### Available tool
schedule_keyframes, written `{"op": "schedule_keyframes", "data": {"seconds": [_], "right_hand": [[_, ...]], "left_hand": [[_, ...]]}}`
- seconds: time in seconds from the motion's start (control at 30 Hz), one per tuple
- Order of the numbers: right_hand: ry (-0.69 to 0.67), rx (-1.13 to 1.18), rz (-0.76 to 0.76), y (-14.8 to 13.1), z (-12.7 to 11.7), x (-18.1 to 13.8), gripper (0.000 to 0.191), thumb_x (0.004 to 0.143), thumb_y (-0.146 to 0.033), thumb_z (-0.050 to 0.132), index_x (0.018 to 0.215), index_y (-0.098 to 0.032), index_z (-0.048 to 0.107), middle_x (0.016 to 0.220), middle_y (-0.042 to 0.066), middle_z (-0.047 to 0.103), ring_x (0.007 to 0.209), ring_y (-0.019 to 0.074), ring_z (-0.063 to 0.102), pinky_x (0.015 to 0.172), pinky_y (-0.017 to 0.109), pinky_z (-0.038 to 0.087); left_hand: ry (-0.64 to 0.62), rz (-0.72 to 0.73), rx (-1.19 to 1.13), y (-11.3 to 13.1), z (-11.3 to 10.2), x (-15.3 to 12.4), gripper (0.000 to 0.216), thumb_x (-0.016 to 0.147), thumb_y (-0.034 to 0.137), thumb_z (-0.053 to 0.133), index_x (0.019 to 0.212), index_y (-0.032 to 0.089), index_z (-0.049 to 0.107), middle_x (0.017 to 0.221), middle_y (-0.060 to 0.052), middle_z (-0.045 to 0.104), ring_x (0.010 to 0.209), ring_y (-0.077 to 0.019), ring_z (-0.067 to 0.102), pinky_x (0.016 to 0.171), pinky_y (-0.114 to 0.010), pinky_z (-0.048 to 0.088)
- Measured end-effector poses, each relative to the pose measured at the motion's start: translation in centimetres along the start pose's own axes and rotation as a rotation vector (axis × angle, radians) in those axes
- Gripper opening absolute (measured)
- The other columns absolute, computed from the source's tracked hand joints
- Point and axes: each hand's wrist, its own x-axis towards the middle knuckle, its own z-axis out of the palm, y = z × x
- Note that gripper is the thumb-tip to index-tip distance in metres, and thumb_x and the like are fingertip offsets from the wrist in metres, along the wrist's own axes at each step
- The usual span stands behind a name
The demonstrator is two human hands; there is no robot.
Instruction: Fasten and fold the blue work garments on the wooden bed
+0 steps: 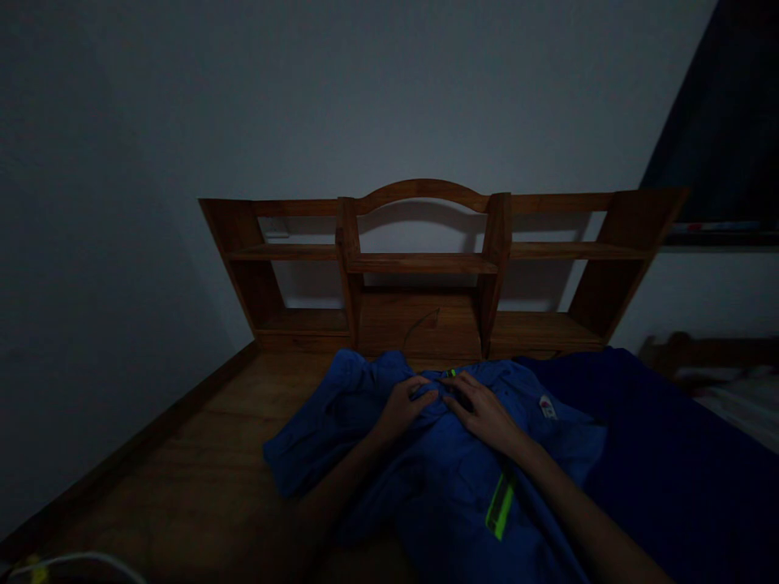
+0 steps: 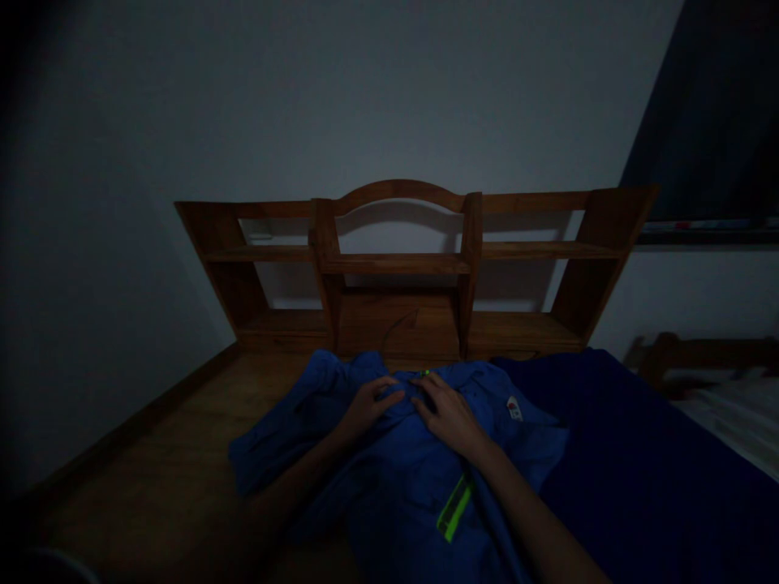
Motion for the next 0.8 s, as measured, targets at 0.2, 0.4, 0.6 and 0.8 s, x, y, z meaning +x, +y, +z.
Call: {"op": "schedule_keyframes", "data": {"seconds": [0.2, 0.4, 0.6, 0.8], "right_hand": [[-0.016, 0.059, -0.009, -0.02, -0.09, 0.09, 0.029, 0.086, -0.027, 0.049, 0.115, -0.026, 0.055, 0.109, 0.005, 0.054, 0.096, 0.0176, 0.054, 0.086, 0.031, 0.043], [0.046, 0.025, 0.036, -0.38, 0.01, 0.16, 0.010, 0.084, -0.026, 0.051, 0.092, -0.021, 0.054, 0.091, 0.002, 0.054, 0.073, 0.0137, 0.053, 0.067, 0.026, 0.042], [0.092, 0.029, 0.043, -0.56, 0.33, -0.09, 0.004, 0.085, -0.025, 0.049, 0.086, -0.021, 0.048, 0.072, -0.003, 0.052, 0.060, 0.0114, 0.049, 0.057, 0.023, 0.035], [0.151, -0.003, 0.025, -0.49, 0.77, -0.26, 0.011, 0.090, -0.030, 0.042, 0.085, -0.021, 0.046, 0.078, -0.001, 0.056, 0.068, 0.0126, 0.054, 0.060, 0.023, 0.037]], "left_hand": [[-0.013, 0.033, -0.009, -0.38, 0.17, -0.01, 0.024, 0.078, 0.034, 0.060, 0.091, 0.014, 0.063, 0.091, -0.004, 0.066, 0.088, -0.0171, 0.060, 0.082, -0.026, 0.045], [0.003, 0.067, 0.045, -0.05, 0.54, -0.33, 0.023, 0.078, 0.036, 0.059, 0.088, 0.015, 0.060, 0.087, -0.002, 0.065, 0.085, -0.0163, 0.060, 0.079, -0.025, 0.045], [0.046, 0.050, 0.077, -0.27, 0.45, -0.34, 0.027, 0.077, 0.039, 0.060, 0.090, 0.015, 0.062, 0.087, -0.003, 0.066, 0.083, -0.0171, 0.061, 0.077, -0.025, 0.046], [0.009, 0.054, 0.064, -0.29, 0.36, -0.28, 0.027, 0.077, 0.039, 0.061, 0.090, 0.016, 0.064, 0.089, -0.003, 0.068, 0.085, -0.0177, 0.063, 0.078, -0.026, 0.047]]}}
